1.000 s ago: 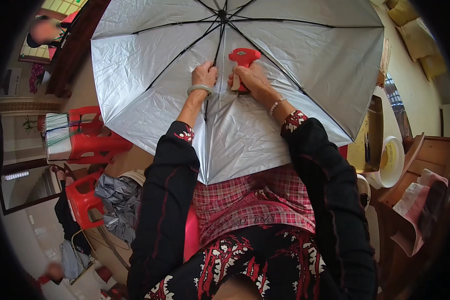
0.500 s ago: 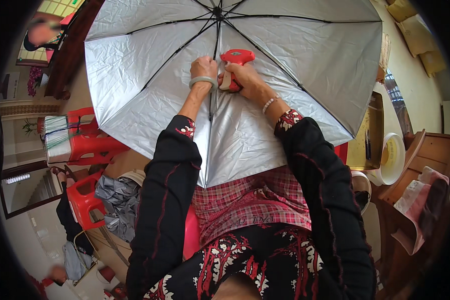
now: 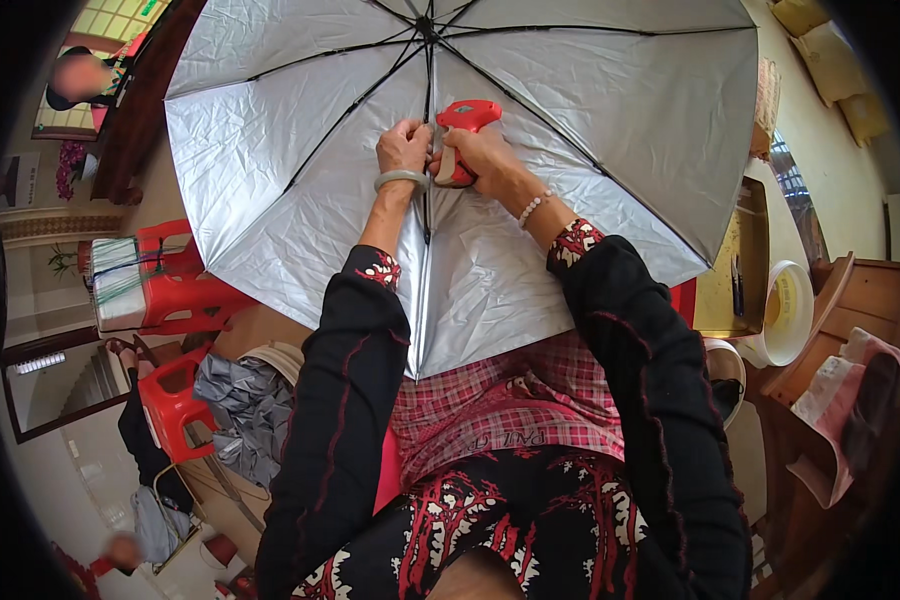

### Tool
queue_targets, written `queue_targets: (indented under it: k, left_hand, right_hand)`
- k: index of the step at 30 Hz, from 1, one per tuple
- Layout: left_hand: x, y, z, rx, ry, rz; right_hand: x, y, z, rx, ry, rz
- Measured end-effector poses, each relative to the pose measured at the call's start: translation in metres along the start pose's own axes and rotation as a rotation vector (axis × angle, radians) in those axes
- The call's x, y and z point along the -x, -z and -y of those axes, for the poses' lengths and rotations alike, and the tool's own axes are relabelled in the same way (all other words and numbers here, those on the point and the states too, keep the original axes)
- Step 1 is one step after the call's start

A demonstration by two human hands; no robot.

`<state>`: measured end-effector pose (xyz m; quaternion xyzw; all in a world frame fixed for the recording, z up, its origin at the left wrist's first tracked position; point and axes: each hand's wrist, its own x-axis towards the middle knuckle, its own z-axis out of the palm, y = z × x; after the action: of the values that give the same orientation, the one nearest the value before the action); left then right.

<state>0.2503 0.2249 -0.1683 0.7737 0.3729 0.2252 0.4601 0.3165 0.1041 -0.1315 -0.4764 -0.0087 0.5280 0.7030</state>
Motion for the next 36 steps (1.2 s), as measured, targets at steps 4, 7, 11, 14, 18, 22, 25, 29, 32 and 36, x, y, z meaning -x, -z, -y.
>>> queue_targets:
  k: [4, 7, 11, 14, 18, 22, 25, 29, 32, 36]
  left_hand:
    - [-0.004, -0.002, 0.008, -0.064, -0.142, -0.065]
    - [-0.006, -0.002, 0.010, -0.010, -0.063, -0.039]
    - [0.002, 0.001, -0.013, -0.038, 0.026, 0.038]
    - [-0.007, 0.001, 0.006, -0.119, -0.096, 0.002]
    - [-0.007, -0.003, 0.009, -0.134, -0.157, -0.005]
    - [-0.004, -0.006, 0.007, -0.181, -0.290, -0.052]
    - [-0.004, -0.004, 0.007, -0.220, -0.345, -0.071]
    - [-0.006, -0.003, 0.008, -0.182, -0.276, -0.046]
    - [-0.005, -0.007, 0.008, -0.071, -0.170, -0.012]
    - [-0.005, -0.009, 0.001, -0.122, -0.190, -0.011]
  right_hand:
    - [0.001, 0.000, 0.002, -0.071, -0.033, 0.038]
    - [0.001, 0.007, 0.003, -0.223, -0.092, 0.097]
    - [-0.003, 0.024, 0.002, -0.306, -0.107, 0.172]
    - [-0.008, 0.023, 0.000, -0.319, -0.123, 0.213]
    - [-0.009, 0.023, 0.001, -0.312, -0.115, 0.251]
    - [-0.006, 0.020, 0.012, -0.210, -0.161, 0.186]
    - [-0.001, 0.011, 0.025, -0.163, -0.195, 0.173]
    - [-0.009, 0.011, 0.023, -0.097, -0.188, 0.196]
    - [-0.024, 0.022, 0.021, -0.099, -0.209, 0.232]
    - [-0.039, 0.042, 0.017, -0.169, -0.270, 0.301]
